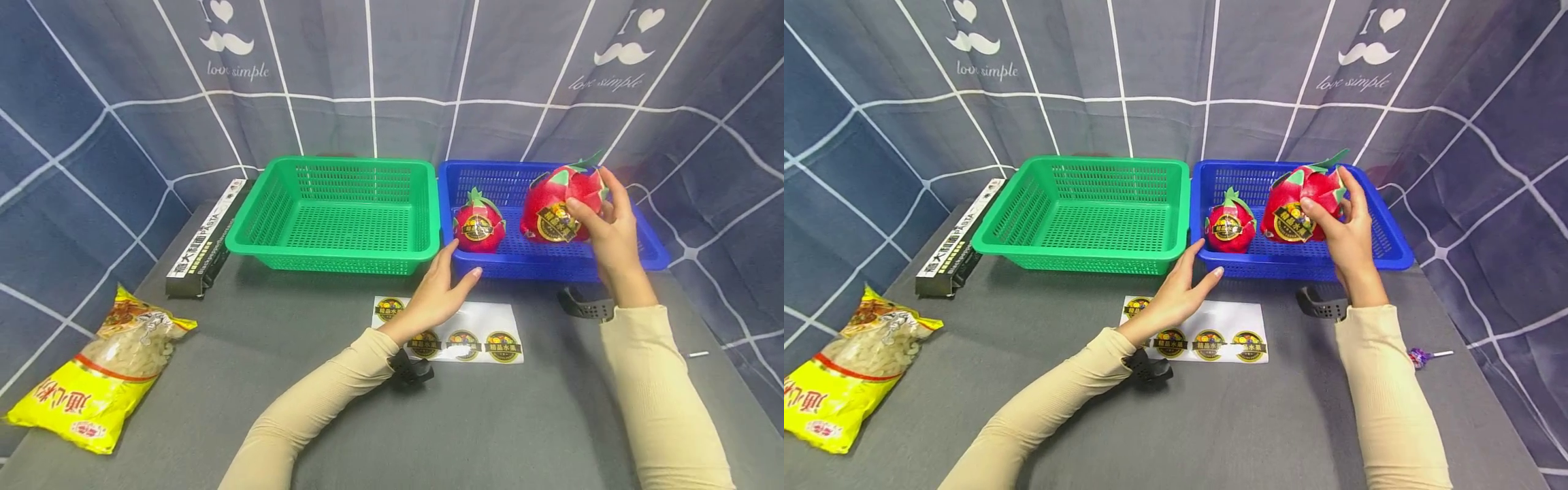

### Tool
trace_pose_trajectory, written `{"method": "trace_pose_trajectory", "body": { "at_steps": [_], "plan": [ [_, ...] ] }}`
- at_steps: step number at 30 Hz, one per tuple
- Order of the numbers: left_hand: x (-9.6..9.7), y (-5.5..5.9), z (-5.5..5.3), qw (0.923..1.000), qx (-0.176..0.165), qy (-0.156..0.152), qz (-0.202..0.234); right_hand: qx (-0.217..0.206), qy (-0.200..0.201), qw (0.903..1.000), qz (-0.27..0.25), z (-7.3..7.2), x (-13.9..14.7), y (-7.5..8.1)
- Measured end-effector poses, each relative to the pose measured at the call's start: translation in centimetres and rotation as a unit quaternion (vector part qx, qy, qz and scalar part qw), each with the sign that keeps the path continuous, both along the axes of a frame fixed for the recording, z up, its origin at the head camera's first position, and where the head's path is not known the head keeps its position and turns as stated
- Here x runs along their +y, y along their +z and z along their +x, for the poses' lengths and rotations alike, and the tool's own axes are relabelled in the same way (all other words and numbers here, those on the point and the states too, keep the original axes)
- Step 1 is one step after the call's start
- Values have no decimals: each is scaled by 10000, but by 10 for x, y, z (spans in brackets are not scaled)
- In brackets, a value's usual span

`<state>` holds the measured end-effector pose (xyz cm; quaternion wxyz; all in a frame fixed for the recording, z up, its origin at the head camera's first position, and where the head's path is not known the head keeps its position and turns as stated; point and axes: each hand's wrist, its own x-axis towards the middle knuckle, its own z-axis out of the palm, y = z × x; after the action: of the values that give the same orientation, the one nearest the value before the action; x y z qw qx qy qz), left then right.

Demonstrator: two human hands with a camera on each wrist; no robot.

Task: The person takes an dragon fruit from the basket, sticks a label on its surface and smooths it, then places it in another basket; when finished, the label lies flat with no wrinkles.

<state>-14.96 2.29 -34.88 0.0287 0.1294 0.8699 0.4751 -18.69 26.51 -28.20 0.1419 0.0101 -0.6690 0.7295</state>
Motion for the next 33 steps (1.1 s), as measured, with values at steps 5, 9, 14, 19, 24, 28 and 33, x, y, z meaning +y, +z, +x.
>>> {"method": "trace_pose_trajectory", "body": {
  "at_steps": [5, 9, 14, 19, 24, 28, 33],
  "plan": [
    [11, -4, -5, 9992, 5, 354, 182, -454, 129, 9972, 587, -34, 13, 4],
    [20, -7, -10, 9961, 41, 744, 464, -1053, 303, 9779, 1780, -53, 21, 4],
    [26, -11, -15, 9913, 288, 1110, 642, -1825, 887, 9195, 3367, -69, 27, -1],
    [27, -14, -16, 9903, 480, 1148, 618, -2403, 1593, 8686, 4030, -75, 33, -8],
    [26, -15, -16, 9909, 557, 1098, 548, -2587, 2054, 8274, 4541, -79, 36, -14],
    [26, -16, -18, 9908, 606, 1095, 511, -2566, 2309, 8152, 4650, -82, 36, -17],
    [26, -18, -19, 9908, 639, 1077, 515, -2538, 2445, 8026, 4813, -86, 38, -24]
  ]
}}
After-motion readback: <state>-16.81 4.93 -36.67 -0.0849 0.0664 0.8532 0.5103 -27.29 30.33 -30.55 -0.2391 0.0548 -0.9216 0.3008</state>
